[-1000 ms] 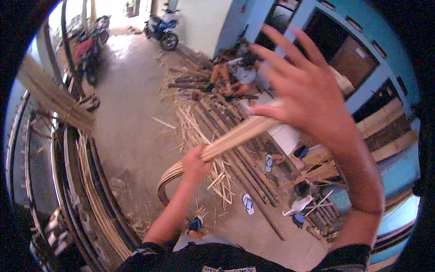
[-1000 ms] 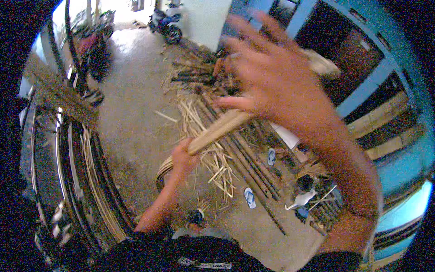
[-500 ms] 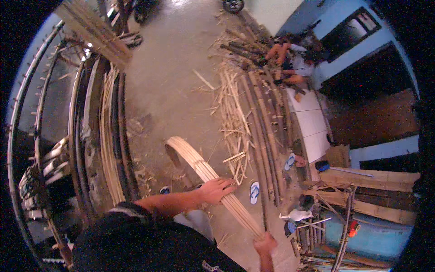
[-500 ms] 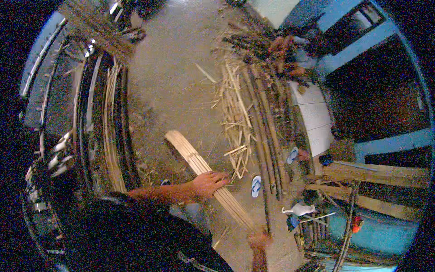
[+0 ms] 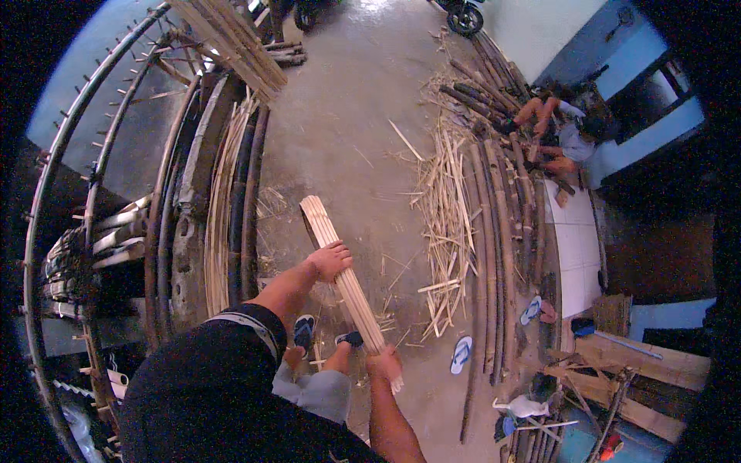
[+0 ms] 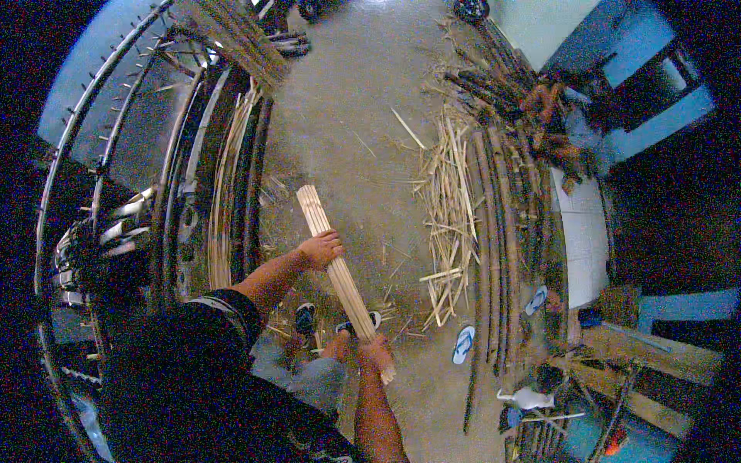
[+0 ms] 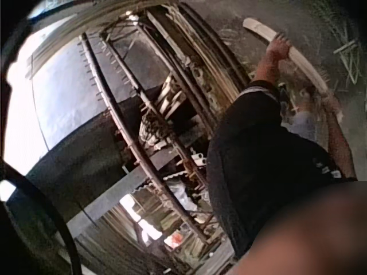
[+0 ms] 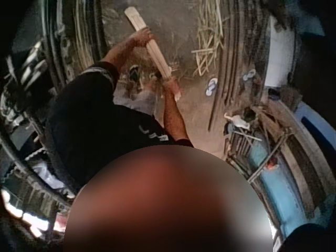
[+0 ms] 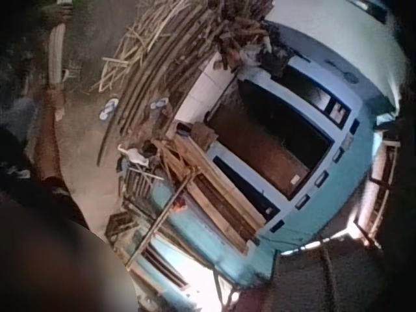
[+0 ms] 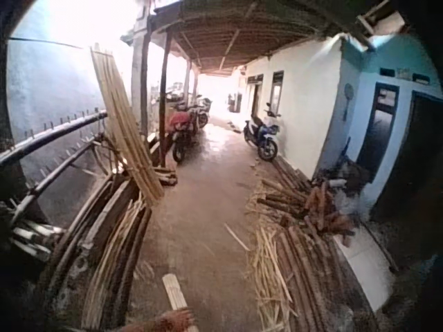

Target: The person sits on the floor and uses a machete to split bamboo poles into thin strips. They gather the strips, align them, and place them on a nearby rack.

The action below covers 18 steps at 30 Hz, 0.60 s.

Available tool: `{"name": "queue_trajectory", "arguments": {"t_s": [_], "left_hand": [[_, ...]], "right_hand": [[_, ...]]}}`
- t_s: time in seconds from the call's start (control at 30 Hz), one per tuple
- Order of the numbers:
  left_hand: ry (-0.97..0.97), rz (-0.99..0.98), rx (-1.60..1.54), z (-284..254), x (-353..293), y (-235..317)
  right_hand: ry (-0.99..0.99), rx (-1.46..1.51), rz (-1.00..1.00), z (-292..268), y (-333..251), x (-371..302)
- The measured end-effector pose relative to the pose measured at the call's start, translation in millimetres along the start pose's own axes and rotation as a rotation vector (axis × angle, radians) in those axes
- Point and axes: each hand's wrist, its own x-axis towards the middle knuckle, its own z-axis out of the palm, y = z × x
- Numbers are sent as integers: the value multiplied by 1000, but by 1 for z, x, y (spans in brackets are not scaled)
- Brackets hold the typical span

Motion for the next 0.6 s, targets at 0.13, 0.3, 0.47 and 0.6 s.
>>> {"name": "queue_trajectory", "arguments": {"t_s": [0.13, 0.3, 0.47, 0.6], "left_hand": [[48, -13, 10, 4, -8, -6], [214, -22, -140, -43, -19, 21], [487, -146, -340, -139, -15, 48], [701, -289, -542, -223, -12, 62]], "right_hand": [[55, -11, -21, -17, -18, -21], [228, -240, -44, -105, -22, -91], [400, -571, -133, -277, -69, -155], [672, -845, -355, -419, -145, -229]]}}
